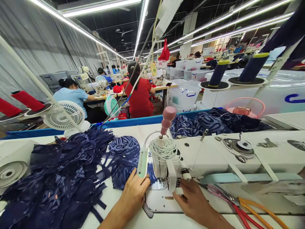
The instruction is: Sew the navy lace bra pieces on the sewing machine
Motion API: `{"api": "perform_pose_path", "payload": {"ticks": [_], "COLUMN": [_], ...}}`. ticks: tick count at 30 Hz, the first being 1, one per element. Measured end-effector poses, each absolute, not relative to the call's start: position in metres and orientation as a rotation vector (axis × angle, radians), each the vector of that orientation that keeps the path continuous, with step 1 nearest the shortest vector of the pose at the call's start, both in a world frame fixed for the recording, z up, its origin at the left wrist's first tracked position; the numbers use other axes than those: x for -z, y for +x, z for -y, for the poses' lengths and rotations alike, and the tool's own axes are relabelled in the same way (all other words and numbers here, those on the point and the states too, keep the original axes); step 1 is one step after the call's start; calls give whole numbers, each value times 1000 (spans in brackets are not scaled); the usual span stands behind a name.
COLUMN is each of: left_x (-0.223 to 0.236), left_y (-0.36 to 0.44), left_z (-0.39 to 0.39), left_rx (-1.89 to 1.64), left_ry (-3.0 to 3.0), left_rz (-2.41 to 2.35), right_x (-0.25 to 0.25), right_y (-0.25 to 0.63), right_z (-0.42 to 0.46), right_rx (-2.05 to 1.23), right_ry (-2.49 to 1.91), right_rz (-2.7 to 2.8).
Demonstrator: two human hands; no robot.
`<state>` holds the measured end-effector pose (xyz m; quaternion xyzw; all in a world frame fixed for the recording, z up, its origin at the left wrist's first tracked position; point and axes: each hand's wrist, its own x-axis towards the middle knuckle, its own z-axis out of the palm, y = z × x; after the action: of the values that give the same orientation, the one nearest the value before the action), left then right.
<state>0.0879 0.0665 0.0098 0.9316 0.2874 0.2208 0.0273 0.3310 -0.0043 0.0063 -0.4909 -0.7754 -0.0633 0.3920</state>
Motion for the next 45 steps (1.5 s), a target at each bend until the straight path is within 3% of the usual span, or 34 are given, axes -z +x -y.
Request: {"api": "perform_pose_path", "payload": {"ticks": [5,13,19,40,45], "left_x": [-20,-5,2,-13,-10], "left_y": [67,63,57,61,78], "left_z": [-45,-10,5,10,9], "left_rx": [-575,-863,-937,-908,-925], "left_ry": [2791,2874,2936,2813,2678], "left_rz": [-1054,-1158,-1034,-1089,-1129], "right_x": [0,-8,-22,-24,-22], "right_y": [330,322,288,269,262], "right_z": [0,9,22,27,33], "right_rx": [171,139,-169,-97,48], "right_ry": [-1160,-1107,-1178,-1356,-1434], "right_rz": [1979,2036,2398,2487,2453]}}
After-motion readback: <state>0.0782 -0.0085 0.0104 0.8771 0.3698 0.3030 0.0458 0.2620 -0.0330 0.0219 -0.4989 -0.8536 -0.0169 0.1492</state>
